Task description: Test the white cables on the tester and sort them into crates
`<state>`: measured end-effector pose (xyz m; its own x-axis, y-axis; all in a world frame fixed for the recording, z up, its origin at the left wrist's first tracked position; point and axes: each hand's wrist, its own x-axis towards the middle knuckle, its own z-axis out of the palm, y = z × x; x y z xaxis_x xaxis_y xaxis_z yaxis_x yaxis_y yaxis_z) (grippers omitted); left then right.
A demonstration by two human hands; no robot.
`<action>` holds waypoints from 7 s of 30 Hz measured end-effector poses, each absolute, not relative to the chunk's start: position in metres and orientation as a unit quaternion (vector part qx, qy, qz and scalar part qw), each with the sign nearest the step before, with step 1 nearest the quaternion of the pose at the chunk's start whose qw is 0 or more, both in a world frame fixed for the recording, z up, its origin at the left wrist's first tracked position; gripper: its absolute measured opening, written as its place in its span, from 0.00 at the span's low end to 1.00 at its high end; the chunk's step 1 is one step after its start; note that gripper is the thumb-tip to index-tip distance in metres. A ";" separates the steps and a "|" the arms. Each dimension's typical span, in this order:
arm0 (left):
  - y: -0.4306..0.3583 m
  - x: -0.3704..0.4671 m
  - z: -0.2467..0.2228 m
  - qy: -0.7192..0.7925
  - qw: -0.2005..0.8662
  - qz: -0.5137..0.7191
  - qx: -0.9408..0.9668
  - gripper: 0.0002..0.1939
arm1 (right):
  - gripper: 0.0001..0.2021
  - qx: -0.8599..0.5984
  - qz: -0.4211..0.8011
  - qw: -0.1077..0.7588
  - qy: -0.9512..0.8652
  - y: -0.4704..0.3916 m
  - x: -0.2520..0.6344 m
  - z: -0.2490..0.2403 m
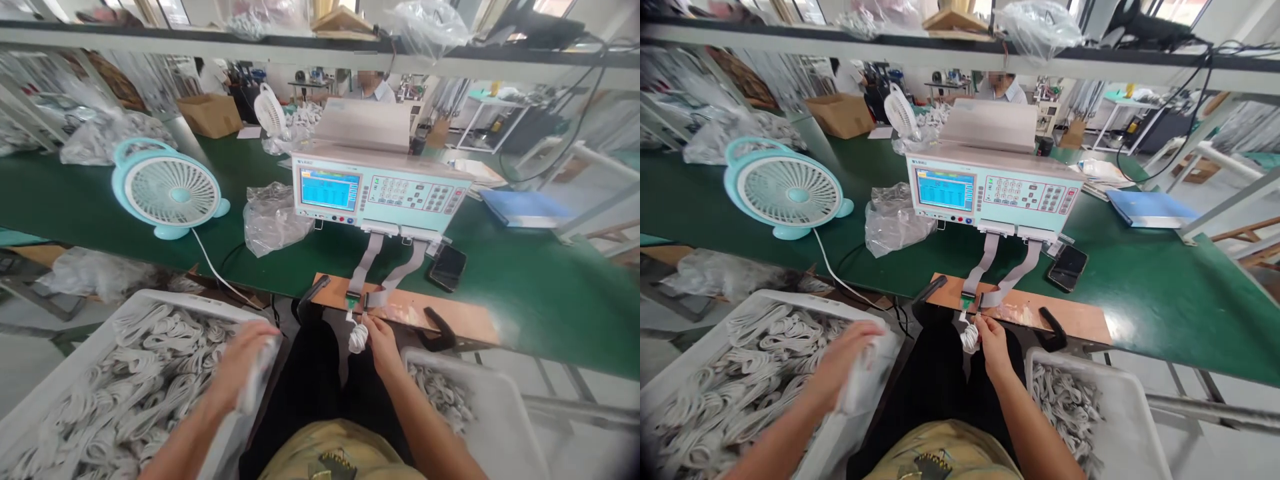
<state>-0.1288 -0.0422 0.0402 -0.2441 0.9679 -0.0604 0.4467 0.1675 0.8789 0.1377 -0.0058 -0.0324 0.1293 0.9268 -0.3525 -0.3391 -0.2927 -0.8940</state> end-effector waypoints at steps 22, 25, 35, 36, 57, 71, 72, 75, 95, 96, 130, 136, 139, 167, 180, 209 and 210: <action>-0.028 0.006 -0.035 0.462 0.809 0.358 0.066 0.07 | 0.09 -0.738 0.298 0.208 -0.568 -0.067 0.265 -0.012; -0.027 0.021 -0.042 0.451 0.820 0.346 0.063 0.07 | 0.13 -0.667 0.161 0.149 -0.712 -0.085 0.256 -0.004; -0.041 0.025 -0.016 0.408 0.842 0.290 0.202 0.15 | 0.12 -0.454 0.264 0.310 -0.793 -0.082 0.180 -0.019; -0.046 0.018 -0.015 0.416 0.822 0.294 0.255 0.17 | 0.12 -0.467 0.291 0.335 -0.765 -0.081 0.183 -0.022; -0.052 0.017 -0.018 0.519 0.667 0.473 0.249 0.13 | 0.12 -0.334 0.432 0.308 -0.779 -0.063 0.154 0.001; -0.020 0.027 -0.039 0.486 0.661 0.481 0.309 0.13 | 0.11 -0.540 0.536 0.488 -0.428 -0.014 0.145 -0.028; -0.018 0.026 -0.040 0.476 0.674 0.477 0.303 0.13 | 0.11 -0.542 0.537 0.491 -0.420 -0.012 0.145 -0.030; -0.013 0.019 -0.039 0.446 0.698 0.455 0.327 0.13 | 0.11 -0.542 0.543 0.497 -0.405 -0.009 0.145 -0.032; 0.004 -0.003 -0.033 0.462 0.590 0.340 0.568 0.14 | 0.11 -0.547 0.576 0.531 -0.294 -0.007 0.139 -0.026; 0.005 -0.005 -0.031 0.452 0.581 0.335 0.588 0.14 | 0.11 -0.541 0.589 0.538 -0.266 -0.006 0.138 -0.026; -0.004 0.031 -0.038 0.515 0.550 0.523 0.399 0.16 | 0.11 -0.499 0.614 0.554 -0.259 -0.010 0.138 -0.032; -0.004 0.038 -0.042 0.525 0.546 0.539 0.369 0.16 | 0.10 -0.502 0.615 0.551 -0.257 -0.011 0.134 -0.032; -0.003 0.040 -0.039 0.538 0.526 0.549 0.365 0.16 | 0.10 -0.492 0.621 0.549 -0.266 -0.008 0.138 -0.032; -0.003 0.042 -0.041 0.534 0.509 0.559 0.378 0.14 | 0.10 -0.484 0.637 0.536 -0.270 -0.007 0.143 -0.031; -0.001 0.040 -0.038 0.532 0.514 0.561 0.372 0.14 | 0.10 -0.487 0.636 0.534 -0.272 -0.007 0.144 -0.031; -0.098 -0.259 -0.069 0.734 0.218 0.193 0.613 0.14 | 0.12 -0.492 0.637 0.522 -0.281 -0.008 0.147 -0.042; -0.110 -0.267 -0.081 0.732 0.242 0.174 0.613 0.15 | 0.12 -0.493 0.636 0.524 -0.279 -0.008 0.147 -0.042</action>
<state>-0.2674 -0.1098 -0.0806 -0.1311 0.9814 -0.1401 0.8126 0.1873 0.5519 0.1466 -0.0076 -0.0421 0.0358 0.9416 -0.3349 -0.3904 -0.2954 -0.8720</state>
